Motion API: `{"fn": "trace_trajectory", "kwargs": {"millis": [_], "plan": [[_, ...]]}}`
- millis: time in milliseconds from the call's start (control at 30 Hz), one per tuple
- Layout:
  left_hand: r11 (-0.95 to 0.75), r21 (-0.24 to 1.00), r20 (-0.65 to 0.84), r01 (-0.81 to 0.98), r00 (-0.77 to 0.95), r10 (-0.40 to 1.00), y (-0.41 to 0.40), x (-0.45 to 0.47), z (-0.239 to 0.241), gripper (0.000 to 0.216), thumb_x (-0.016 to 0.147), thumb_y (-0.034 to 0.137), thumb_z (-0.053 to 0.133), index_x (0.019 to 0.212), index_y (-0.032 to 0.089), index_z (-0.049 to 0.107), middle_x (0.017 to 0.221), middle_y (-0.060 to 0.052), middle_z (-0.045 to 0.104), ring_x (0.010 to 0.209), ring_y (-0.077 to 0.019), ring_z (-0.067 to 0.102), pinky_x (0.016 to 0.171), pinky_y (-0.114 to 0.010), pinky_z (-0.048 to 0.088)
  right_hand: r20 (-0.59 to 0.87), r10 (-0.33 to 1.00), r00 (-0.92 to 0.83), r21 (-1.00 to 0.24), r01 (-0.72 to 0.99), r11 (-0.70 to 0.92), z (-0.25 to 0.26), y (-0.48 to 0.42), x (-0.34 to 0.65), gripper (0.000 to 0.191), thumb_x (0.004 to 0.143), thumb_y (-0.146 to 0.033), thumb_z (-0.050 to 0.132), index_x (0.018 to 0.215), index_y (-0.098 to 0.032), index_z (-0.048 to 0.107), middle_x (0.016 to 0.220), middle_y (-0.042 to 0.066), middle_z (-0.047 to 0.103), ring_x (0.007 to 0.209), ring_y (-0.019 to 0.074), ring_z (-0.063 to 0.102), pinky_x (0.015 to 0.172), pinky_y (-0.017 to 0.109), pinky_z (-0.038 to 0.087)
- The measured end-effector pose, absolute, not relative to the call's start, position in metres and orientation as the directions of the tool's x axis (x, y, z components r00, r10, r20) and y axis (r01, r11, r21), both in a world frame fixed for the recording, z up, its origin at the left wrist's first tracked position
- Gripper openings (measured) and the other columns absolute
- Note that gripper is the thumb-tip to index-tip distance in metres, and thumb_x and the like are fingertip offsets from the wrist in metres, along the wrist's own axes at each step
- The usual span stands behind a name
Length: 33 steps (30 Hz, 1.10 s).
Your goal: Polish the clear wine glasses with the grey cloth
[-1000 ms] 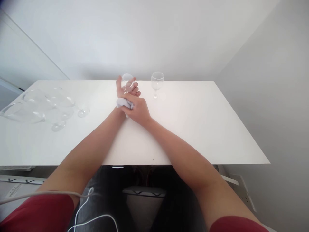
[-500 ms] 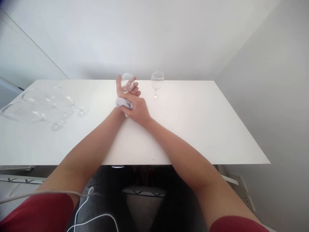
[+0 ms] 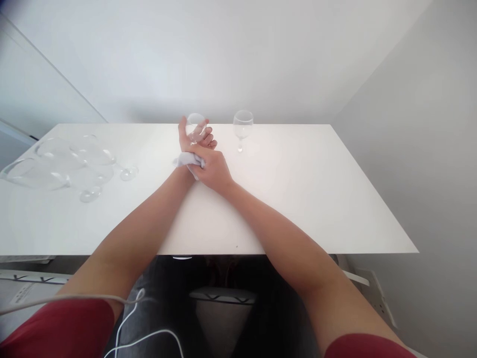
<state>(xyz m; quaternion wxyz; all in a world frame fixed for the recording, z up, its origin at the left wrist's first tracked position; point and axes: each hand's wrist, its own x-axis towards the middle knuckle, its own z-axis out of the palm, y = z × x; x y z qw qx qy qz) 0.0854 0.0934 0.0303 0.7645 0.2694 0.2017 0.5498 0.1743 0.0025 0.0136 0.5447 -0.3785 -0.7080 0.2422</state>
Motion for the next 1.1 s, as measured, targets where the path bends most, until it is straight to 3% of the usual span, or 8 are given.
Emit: {"fn": "trace_trajectory", "kwargs": {"millis": [233,367,500,667,900,1100], "plan": [[0.190,0.662,0.017,-0.725,0.268,0.963,0.0947,0.0854,0.0280,0.068,0.093,0.088,0.057,0.106,0.023,0.071,0.076,-0.005,0.066,0.052,-0.0159,0.060,0.052,-0.033,0.047,0.550,0.828,-0.111,-0.783,0.276,0.557,0.0137,0.0039,0.1764,0.030,0.091,-0.027,0.058,0.115,-0.021,0.074,0.102,0.004,0.077,0.090,0.0209,0.066,0.082,0.033,0.055],[0.182,0.661,0.036,-0.728,0.273,0.961,0.0906,0.0865,0.0290,0.066,0.094,0.086,0.057,0.106,0.023,0.070,0.077,-0.004,0.067,0.049,-0.0127,0.056,0.054,-0.032,0.049,0.570,0.810,-0.139,-0.759,0.288,0.584,0.0118,0.0040,0.1754,0.027,0.089,-0.026,0.064,0.113,-0.020,0.075,0.096,0.003,0.076,0.084,0.0190,0.064,0.081,0.031,0.054],[0.201,0.684,0.003,-0.701,0.278,0.961,0.0887,0.0867,0.0303,0.067,0.094,0.086,0.058,0.113,0.023,0.071,0.076,-0.005,0.069,0.053,-0.0165,0.062,0.058,-0.034,0.052,0.562,0.820,-0.105,-0.776,0.277,0.567,0.0115,0.0037,0.1751,0.023,0.088,-0.028,0.069,0.108,-0.020,0.077,0.092,0.001,0.074,0.083,0.0177,0.063,0.077,0.029,0.052],[0.217,0.670,0.009,-0.710,0.300,0.954,0.0930,0.0851,0.0294,0.064,0.096,0.083,0.057,0.106,0.022,0.070,0.076,-0.004,0.068,0.048,-0.0127,0.057,0.055,-0.031,0.049,0.559,0.821,-0.117,-0.766,0.309,0.564,0.0135,0.0027,0.1758,0.029,0.087,-0.023,0.063,0.113,-0.021,0.077,0.095,0.001,0.075,0.081,0.0176,0.063,0.076,0.030,0.052],[0.223,0.688,-0.011,-0.690,0.298,0.955,0.0950,0.0863,0.0273,0.071,0.091,0.091,0.057,0.104,0.023,0.070,0.077,-0.007,0.069,0.053,-0.0178,0.065,0.054,-0.032,0.051,0.553,0.820,-0.147,-0.740,0.365,0.565,0.0164,-0.0021,0.1727,0.028,0.088,-0.023,0.061,0.112,-0.022,0.076,0.088,0.001,0.071,0.075,0.0177,0.060,0.072,0.030,0.050],[0.244,0.670,-0.032,-0.701,0.301,0.953,0.0950,0.0864,0.0287,0.069,0.095,0.090,0.050,0.098,0.023,0.068,0.081,-0.008,0.069,0.048,-0.0133,0.056,0.049,-0.030,0.045,0.553,0.826,-0.104,-0.748,0.374,0.548,0.0150,-0.0010,0.1730,0.030,0.089,-0.023,0.062,0.114,-0.023,0.078,0.096,0.002,0.076,0.080,0.0186,0.063,0.074,0.031,0.050]]}}
